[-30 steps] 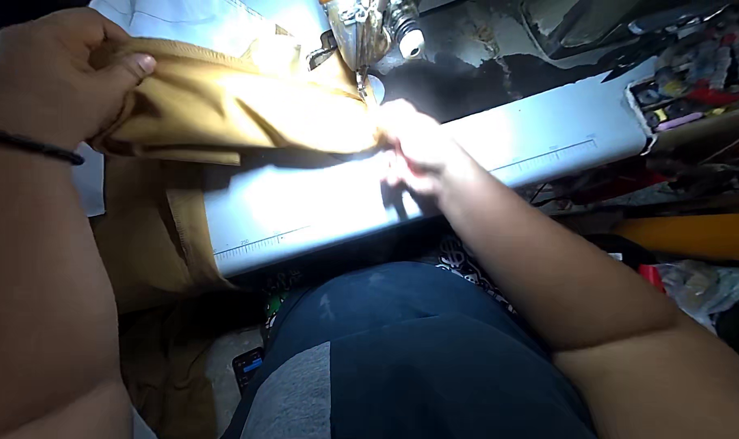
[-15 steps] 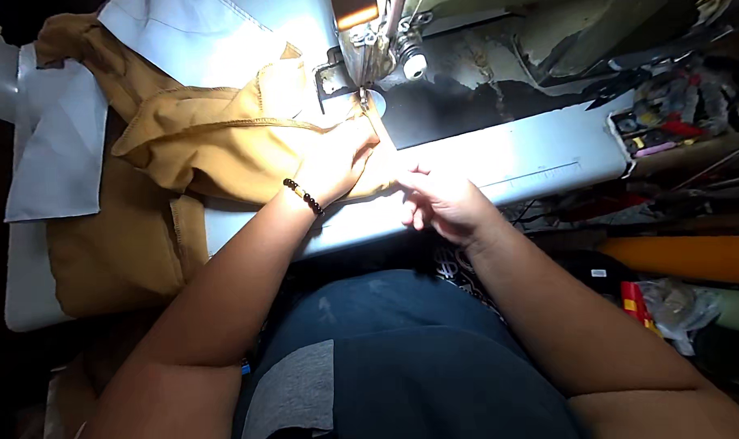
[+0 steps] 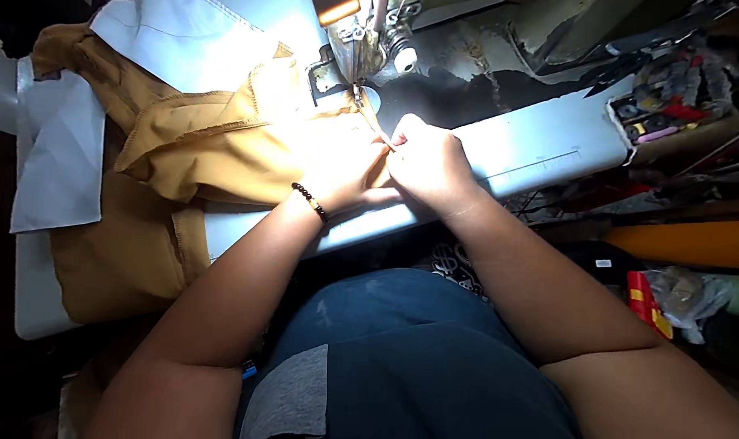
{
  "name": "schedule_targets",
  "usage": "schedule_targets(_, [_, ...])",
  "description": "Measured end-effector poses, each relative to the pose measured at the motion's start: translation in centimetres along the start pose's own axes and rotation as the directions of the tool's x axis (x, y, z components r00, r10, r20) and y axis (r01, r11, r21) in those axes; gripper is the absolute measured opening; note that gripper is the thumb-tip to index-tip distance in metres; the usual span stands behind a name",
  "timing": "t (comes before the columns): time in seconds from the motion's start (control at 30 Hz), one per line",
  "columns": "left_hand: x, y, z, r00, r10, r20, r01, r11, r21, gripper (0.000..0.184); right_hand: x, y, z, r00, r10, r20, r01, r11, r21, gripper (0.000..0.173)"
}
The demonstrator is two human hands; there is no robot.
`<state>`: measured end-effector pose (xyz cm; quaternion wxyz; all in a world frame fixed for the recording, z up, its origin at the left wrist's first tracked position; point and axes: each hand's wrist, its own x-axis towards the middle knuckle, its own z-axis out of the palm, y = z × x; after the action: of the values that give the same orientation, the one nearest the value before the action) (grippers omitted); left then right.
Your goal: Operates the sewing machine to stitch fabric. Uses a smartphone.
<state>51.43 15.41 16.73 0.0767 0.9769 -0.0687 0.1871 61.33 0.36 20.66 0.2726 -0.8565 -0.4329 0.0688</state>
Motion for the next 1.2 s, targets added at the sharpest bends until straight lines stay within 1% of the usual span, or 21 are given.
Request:
schedule_targets(0.07, [1.5,0.5,0.3,0.997,-0.032,-0.067,0.039,0.992,0.116,0.028,0.2,-0.2,-0.2,0.998,-0.011,-0.06,0.011,1.0,0.001,0.009])
schedule_targets(0.1, [2.2,0.8,0.4,0.994,-0.042,-0.102,0.057,0.986,0.158,0.017,0.4,-0.1,-0.2,0.994,-0.033,-0.108,0.034,0.999,0.008,0.006])
schedule_targets(0.13, [2.5,0.8,0.4,0.99,-0.031,-0.135,0.055,0.982,0.179,0.012,0.6,0.1,-0.3,0.988,-0.054,-0.142,0.057,0.998,0.018,0.004])
schedule_targets(0.17, [2.5,0.8,0.5,0.988,-0.024,-0.153,0.051,0.984,0.17,0.012,0.6,0.3,-0.3,0.984,-0.078,-0.161,0.085,0.996,0.038,0.004])
schedule_targets(0.2, [2.2,0.8,0.7,0.983,-0.026,-0.181,0.05,0.99,0.134,0.013,0.5,0.7,-0.1,0.976,-0.12,-0.181,0.134,0.989,0.066,0.005])
schedule_targets(0.23, [1.6,0.9,0.8,0.982,-0.047,-0.181,0.063,0.994,0.088,0.014,0.3,0.9,0.2,0.968,-0.163,-0.191,0.183,0.978,0.094,0.007])
schedule_targets(0.27, [0.7,1.1,0.8,0.985,-0.087,-0.147,0.092,0.995,0.031,0.015,0.0,1.2,0.8,0.96,-0.203,-0.192,0.228,0.966,0.121,0.009])
schedule_targets(0.3, [-0.3,1.5,0.5,0.989,-0.133,-0.07,0.13,0.99,-0.053,0.021,-0.4,1.5,1.4,0.955,-0.233,-0.182,0.259,0.956,0.139,0.011])
schedule_targets(0.33, [-1.3,1.8,0.1,0.986,-0.165,0.017,0.166,0.976,-0.138,0.031,-0.7,1.7,1.9,0.957,-0.245,-0.153,0.269,0.95,0.159,0.012])
schedule_targets(0.37, [-2.2,1.9,-0.2,0.981,-0.184,0.066,0.193,0.96,-0.203,0.039,-0.9,1.9,2.3,0.961,-0.248,-0.121,0.266,0.948,0.173,0.013])
schedule_targets(0.43, [-3.1,1.9,-0.6,0.969,-0.228,0.098,0.247,0.92,-0.305,0.045,-0.9,1.9,2.4,0.967,-0.241,-0.088,0.253,0.95,0.183,0.014])
schedule_targets(0.5, [-3.1,1.8,-0.8,0.957,-0.272,0.1,0.289,0.885,-0.366,0.044,-0.7,1.8,2.3,0.963,-0.248,-0.109,0.264,0.949,0.173,0.013])
schedule_targets(0.57, [-3.0,1.5,-0.8,0.963,-0.254,0.092,0.27,0.886,-0.378,0.039,-0.5,1.7,2.1,0.964,-0.252,-0.089,0.264,0.95,0.17,0.011])
schedule_targets(0.67, [-2.9,1.2,-0.6,0.978,-0.193,0.075,0.207,0.904,-0.375,0.035,-0.2,1.6,1.8,0.976,-0.217,0.031,0.209,0.965,0.159,0.011])
schedule_targets(0.73, [-2.5,0.9,-0.9,0.973,-0.201,0.116,0.231,0.891,-0.392,0.033,0.2,1.5,1.5,0.974,-0.219,0.063,0.208,0.967,0.149,0.01])
schedule_targets(0.8, [-2.1,0.3,-0.8,0.97,-0.207,0.126,0.241,0.886,-0.396,0.032,0.7,1.2,1.4,0.973,-0.219,0.073,0.207,0.968,0.138,0.013])
schedule_targets(0.9, [-1.2,-1.1,-0.7,0.956,-0.239,0.169,0.288,0.873,-0.393,0.035,2.2,0.8,1.2,0.974,-0.184,0.129,0.173,0.98,0.096,0.014])
schedule_targets(1.0, [-0.2,-3.1,-0.6,0.965,-0.228,0.13,0.26,0.89,-0.375,0.032,4.1,0.4,1.6,0.977,-0.167,0.13,0.159,0.985,0.068,0.013])
schedule_targets(1.07, [0.5,-4.0,-0.7,0.963,-0.24,0.122,0.268,0.901,-0.342,0.029,5.3,0.4,2.1,0.982,-0.142,0.124,0.139,0.99,0.034,0.017])
schedule_targets(1.13, [1.1,-4.6,-0.7,0.956,-0.262,0.131,0.29,0.906,-0.307,0.03,6.0,0.3,2.7,0.988,-0.102,0.113,0.104,0.995,-0.012,0.021])
schedule_targets(1.2, [1.5,-4.7,-0.6,0.947,-0.287,0.143,0.315,0.912,-0.262,0.03,6.2,0.4,3.1,0.992,-0.085,0.093,0.085,0.996,0.002,0.024])
